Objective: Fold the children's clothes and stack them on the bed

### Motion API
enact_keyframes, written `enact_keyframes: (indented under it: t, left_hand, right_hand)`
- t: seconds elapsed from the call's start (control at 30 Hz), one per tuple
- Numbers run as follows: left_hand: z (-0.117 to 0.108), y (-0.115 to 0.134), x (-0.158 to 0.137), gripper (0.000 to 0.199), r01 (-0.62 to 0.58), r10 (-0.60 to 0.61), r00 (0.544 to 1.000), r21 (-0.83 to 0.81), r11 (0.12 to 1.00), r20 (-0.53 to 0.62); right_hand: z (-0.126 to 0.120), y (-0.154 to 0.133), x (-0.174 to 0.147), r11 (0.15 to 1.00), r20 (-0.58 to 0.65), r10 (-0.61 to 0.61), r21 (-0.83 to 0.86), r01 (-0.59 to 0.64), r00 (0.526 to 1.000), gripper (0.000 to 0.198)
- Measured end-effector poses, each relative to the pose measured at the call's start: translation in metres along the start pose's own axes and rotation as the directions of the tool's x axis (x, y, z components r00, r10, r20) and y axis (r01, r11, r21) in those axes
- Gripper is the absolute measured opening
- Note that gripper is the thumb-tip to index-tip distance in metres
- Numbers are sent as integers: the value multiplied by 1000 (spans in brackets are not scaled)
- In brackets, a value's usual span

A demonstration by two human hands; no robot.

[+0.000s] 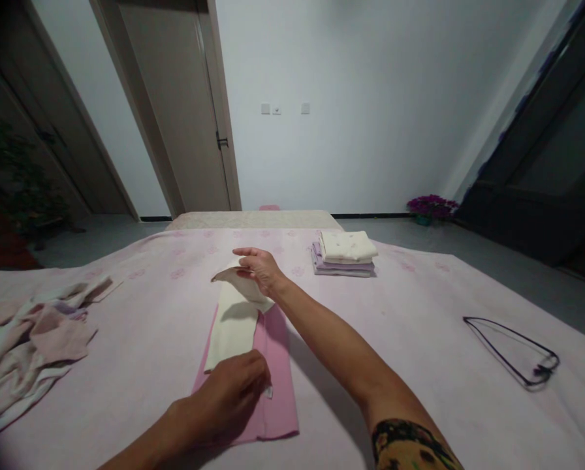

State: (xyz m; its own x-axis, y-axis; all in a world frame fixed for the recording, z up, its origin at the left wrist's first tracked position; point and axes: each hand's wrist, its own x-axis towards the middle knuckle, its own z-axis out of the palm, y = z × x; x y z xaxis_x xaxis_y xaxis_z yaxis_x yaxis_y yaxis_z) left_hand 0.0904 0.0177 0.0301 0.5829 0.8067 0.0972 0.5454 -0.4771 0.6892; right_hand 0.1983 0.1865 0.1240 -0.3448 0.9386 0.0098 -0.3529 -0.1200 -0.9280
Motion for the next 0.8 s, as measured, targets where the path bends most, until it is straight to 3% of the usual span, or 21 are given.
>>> enact_keyframes:
  t: [0.03, 0.07, 0.13, 0.2, 0.23, 0.3, 0.4, 0.5, 0.57, 0.67, 0.8]
  left_hand:
    - [-1, -4, 0, 15, 88, -107, 991, -207, 974, -84]
    - [-4, -8, 2, 17, 156, -236, 962, -442, 883, -134]
    - [-14, -18, 9, 32, 201, -475, 876, -837, 508, -78]
    - [-29, -27, 17, 48, 150, -559, 826, -984, 96, 72]
    - [-37, -31, 21, 52, 118, -551, 826, -992, -44, 123]
    - [-47, -36, 28, 53, 91, -529, 830, -978, -186, 177]
    - [-44, -37, 33, 33, 89, -577, 799, -983, -161, 167]
    - [-27, -33, 34, 24, 86, -589, 806, -996, 30, 52]
    - [-17, -31, 34, 31, 98, -550, 835, -987, 128, 12]
    - [-11, -30, 32, 38, 94, -536, 844, -981, 169, -11]
    - [-11, -28, 31, 39, 61, -554, 831, -981, 183, -51]
  right_hand:
    - [-2, 4, -5, 1000, -18, -20, 21, 21, 1000, 35]
    - [-4, 8, -12, 999, -31, -34, 39, 35, 999, 35]
    - [-10, 16, -28, 997, -41, -45, 58, 47, 998, 35]
    - [-16, 22, -48, 998, -39, -25, 56, 27, 999, 35]
    - [-19, 26, -58, 999, -38, -2, 45, 3, 999, 35]
    - [-26, 33, -79, 999, -44, 39, 16, -38, 998, 33]
    - [-42, 43, -102, 991, 6, 127, -42, -126, 992, 31]
    - [-67, 46, -108, 954, 78, 262, -169, -246, 962, 43]
    - [-88, 44, -100, 927, 20, 285, -258, -270, 958, 51]
    - [-117, 42, -74, 892, -205, 140, -399, -214, 969, 48]
    - [-144, 51, -32, 791, -362, -46, -582, -187, 931, 39]
